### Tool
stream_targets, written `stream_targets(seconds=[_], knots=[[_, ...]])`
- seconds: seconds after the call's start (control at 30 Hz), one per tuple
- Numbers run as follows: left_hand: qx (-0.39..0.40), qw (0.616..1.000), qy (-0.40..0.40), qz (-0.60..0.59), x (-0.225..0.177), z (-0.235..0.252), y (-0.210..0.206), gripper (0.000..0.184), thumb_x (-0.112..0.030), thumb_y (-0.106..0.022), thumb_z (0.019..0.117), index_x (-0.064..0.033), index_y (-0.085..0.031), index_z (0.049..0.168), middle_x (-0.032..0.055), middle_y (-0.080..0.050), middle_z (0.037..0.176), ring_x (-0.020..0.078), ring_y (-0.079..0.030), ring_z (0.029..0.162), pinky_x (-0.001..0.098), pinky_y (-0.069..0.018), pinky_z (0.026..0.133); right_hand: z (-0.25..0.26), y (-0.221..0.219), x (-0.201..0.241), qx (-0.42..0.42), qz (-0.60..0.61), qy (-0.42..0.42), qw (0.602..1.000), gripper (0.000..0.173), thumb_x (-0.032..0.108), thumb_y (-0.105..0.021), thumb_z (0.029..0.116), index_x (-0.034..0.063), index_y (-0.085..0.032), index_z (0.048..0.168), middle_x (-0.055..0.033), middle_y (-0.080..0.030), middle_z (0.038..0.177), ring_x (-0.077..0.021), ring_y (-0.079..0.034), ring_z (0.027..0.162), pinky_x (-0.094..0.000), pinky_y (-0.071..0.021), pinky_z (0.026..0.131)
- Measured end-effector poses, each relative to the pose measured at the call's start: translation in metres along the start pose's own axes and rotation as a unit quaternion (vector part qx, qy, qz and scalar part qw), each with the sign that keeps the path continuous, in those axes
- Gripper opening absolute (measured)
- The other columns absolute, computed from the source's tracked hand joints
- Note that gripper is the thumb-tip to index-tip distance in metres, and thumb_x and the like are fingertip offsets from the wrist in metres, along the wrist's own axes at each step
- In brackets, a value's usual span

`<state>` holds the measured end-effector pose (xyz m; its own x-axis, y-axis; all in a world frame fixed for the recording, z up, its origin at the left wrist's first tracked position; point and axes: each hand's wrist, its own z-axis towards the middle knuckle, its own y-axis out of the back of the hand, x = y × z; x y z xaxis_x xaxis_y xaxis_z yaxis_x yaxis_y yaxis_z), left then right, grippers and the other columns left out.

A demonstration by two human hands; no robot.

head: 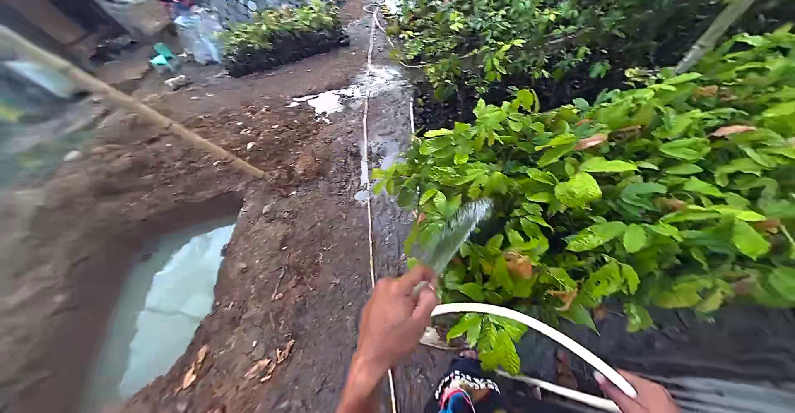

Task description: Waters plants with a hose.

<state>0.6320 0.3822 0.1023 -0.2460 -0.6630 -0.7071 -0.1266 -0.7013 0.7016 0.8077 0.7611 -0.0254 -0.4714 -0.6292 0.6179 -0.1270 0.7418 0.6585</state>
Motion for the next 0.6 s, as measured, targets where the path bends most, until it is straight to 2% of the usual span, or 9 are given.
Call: stream_targets(seconds=[0.03,0.13,0.3,0.47,0.6], knots=[[-0.005,1.000,-0.025,0.012,-0.003,0.003,-0.001,0.027,-0.028,-0.051,0.0947,-0.0156,-0.074,0.096,-0.0035,-0.060,0.061,0.0096,-0.055,0.048,0.0374,-0.0466,0.046,0.000,-0.001,-0.004,-0.013,0.009,0.008,1.000,0.045,0.040,-0.064,0.0953,-0.0042,-0.069,0.086,-0.0182,-0.063,0.070,-0.0324,-0.062,0.067,-0.0591,-0.0486,0.065],[0.017,0.995,-0.080,0.055,-0.022,0.012,0.000,0.030,-0.035,-0.048,0.0961,-0.0176,-0.072,0.092,-0.0077,-0.055,0.057,0.0028,-0.047,0.045,0.0295,-0.0406,0.042,-0.001,-0.002,-0.021,-0.032,0.032,0.000,0.999,0.041,0.043,-0.064,0.0900,0.0057,-0.065,0.072,-0.0051,-0.054,0.058,-0.0206,-0.054,0.055,-0.0487,-0.0442,0.056],[0.006,0.992,-0.107,0.069,-0.070,0.020,0.001,0.031,-0.036,-0.047,0.0976,-0.0165,-0.070,0.092,-0.0119,-0.054,0.063,-0.0054,-0.043,0.049,0.0204,-0.0362,0.046,-0.008,0.009,-0.048,-0.013,0.087,0.022,0.996,0.042,0.046,-0.062,0.0913,0.0102,-0.062,0.070,0.0012,-0.049,0.055,-0.0125,-0.049,0.051,-0.0397,-0.0416,0.053],[0.008,0.986,-0.106,0.126,-0.129,0.010,-0.032,0.029,-0.037,-0.047,0.0948,-0.0204,-0.071,0.091,-0.0137,-0.049,0.058,-0.0040,-0.039,0.046,0.0235,-0.0327,0.045,-0.016,0.034,-0.086,0.027,0.108,0.039,0.993,0.042,0.046,-0.062,0.0929,0.0096,-0.064,0.073,0.0000,-0.050,0.056,-0.0140,-0.050,0.053,-0.0410,-0.0419,0.054],[-0.010,0.988,-0.120,0.100,-0.175,0.000,-0.057,0.027,-0.038,-0.049,0.0977,-0.0218,-0.069,0.091,-0.0125,-0.048,0.057,-0.0011,-0.039,0.044,0.0242,-0.0338,0.042,-0.034,0.057,-0.135,0.012,0.148,0.036,0.988,0.038,0.043,-0.062,0.0924,0.0116,-0.064,0.072,0.0036,-0.049,0.056,-0.0089,-0.047,0.051,-0.0362,-0.0407,0.052]])
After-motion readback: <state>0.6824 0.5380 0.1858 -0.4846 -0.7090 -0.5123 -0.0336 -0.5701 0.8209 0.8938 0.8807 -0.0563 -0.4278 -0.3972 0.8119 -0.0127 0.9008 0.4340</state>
